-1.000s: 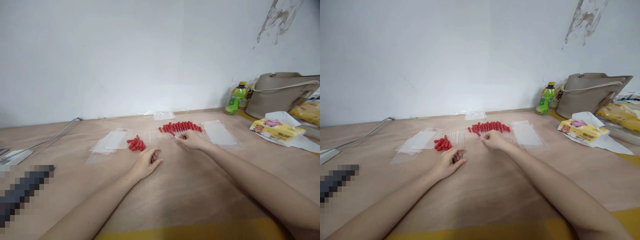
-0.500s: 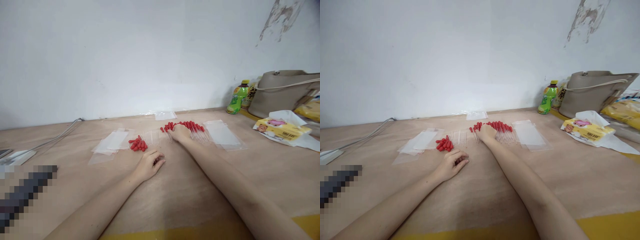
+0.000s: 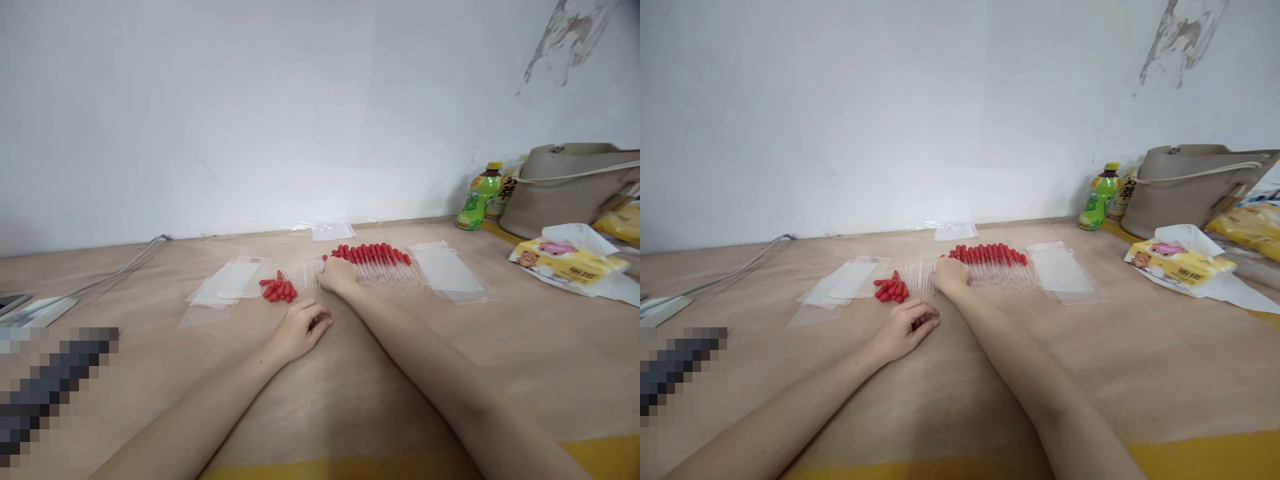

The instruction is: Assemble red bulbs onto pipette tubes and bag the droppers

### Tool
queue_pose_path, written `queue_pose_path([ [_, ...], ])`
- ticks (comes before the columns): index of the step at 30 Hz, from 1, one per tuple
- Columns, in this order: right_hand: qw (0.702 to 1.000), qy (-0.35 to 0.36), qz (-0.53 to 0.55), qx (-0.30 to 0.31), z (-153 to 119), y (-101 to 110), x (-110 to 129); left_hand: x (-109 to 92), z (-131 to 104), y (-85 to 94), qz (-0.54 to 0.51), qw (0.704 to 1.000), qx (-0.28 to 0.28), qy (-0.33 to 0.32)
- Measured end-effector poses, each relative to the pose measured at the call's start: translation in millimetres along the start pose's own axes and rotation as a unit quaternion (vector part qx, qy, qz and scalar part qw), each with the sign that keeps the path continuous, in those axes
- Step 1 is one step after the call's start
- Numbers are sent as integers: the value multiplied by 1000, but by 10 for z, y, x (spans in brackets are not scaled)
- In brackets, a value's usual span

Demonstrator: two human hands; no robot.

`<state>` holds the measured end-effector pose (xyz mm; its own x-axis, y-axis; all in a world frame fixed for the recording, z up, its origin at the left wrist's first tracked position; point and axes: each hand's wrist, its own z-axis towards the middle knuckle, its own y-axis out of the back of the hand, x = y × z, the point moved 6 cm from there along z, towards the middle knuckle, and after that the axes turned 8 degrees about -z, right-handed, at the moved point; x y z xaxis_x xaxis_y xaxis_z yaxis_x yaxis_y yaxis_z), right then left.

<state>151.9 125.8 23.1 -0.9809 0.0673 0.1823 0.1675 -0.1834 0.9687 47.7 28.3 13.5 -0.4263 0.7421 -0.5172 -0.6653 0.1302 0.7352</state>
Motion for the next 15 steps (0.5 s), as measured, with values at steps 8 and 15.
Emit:
queue_pose_path([
  [8, 999, 12, -14, 39, -43, -4, 84, 0, -8, -1, 5, 1000, 9, -4],
  [15, 997, 78, -10, -17, -422, 306, -138, -63, -36, 238, 63, 990, -125, -26],
])
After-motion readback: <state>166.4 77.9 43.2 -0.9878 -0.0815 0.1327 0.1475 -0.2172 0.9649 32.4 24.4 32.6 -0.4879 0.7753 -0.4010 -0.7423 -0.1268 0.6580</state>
